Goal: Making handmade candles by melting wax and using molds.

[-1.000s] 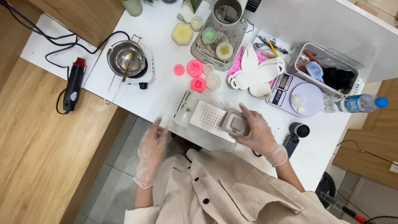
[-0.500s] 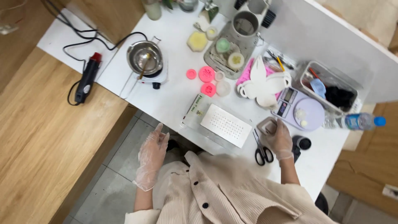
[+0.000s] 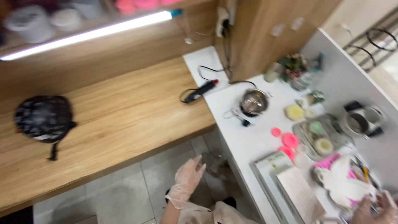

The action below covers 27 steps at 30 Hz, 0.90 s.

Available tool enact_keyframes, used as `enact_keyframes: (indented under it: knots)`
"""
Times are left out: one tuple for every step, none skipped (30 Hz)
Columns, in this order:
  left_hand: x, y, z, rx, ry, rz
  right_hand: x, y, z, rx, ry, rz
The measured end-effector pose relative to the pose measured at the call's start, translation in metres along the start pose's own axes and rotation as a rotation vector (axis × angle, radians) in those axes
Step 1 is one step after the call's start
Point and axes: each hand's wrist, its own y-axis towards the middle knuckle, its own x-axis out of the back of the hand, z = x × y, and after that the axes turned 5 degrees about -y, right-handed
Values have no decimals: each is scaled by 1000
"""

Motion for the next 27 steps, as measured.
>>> enact_keyframes:
  knots:
    - [13, -1, 10, 23, -23, 20, -16, 26, 24, 67, 81, -11]
    - [26, -1, 20, 44, -47, 39, -32, 53, 52, 133, 162, -21]
    - [43, -9, 34, 65, -26, -22, -53, 71, 96, 200, 255, -21]
    - [59, -17, 48, 133, -85, -22, -74, 89, 144, 265, 348, -22]
    - [78, -19, 65, 192, -137, -30, -101, 103, 201, 326, 454, -25]
    - [104, -16, 88, 204, -108, -100, -117, 104, 277, 386, 559, -30]
    - [123, -29, 105, 276, -211, -151, -115, 93, 333, 446, 636, -14]
    - [140, -42, 124, 342, -315, -205, -113, 80, 389, 506, 714, 3]
    - [136, -52, 169, 356, -324, -263, -82, 73, 462, 581, 784, 4]
    - [131, -60, 214, 392, -328, -310, -49, 48, 532, 657, 854, 7]
    - [132, -61, 256, 418, -329, -359, -7, 11, 598, 728, 928, 1]
    - [164, -61, 272, 423, -335, -417, 44, -3, 681, 775, 963, -3]
    - [174, -84, 280, 515, -303, -457, 100, -35, 726, 886, 896, 87]
    - [181, -106, 287, 610, -272, -493, 156, -73, 757, 997, 826, 173]
    - [168, -122, 318, 638, -290, -526, 171, -90, 790, 1042, 833, 190]
    - [153, -138, 347, 617, -355, -597, 186, -108, 821, 1115, 930, 173]
    - [144, -151, 377, 585, -409, -666, 202, -128, 852, 1174, 1035, 152]
    - [134, -155, 398, 605, -414, -698, 206, -141, 881, 1206, 1050, 167]
    - [121, -160, 416, 597, -502, -855, 210, -153, 903, 1207, 1102, 239]
    - [108, -162, 433, 585, -588, -1013, 214, -164, 925, 1207, 1152, 314]
    - [124, -164, 431, 592, -588, -1027, 210, -176, 947, 1219, 1157, 321]
    - [140, -163, 428, 553, -751, -1086, 207, -187, 969, 1148, 1393, 631]
    - [153, -158, 424, 505, -922, -1135, 202, -194, 990, 1039, 1602, 945]
    - [201, -143, 400, 507, -927, -1142, 211, -206, 1004, 1048, 1597, 949]
    - [253, -135, 372, 454, -984, -1126, 220, -217, 1017, 886, 1652, 1156]
    - [306, -139, 339, 401, -1040, -1111, 228, -226, 1030, 709, 1693, 1356]
    - [371, -125, 314, 399, -1057, -1099, 219, -230, 1040, 709, 1680, 1343]
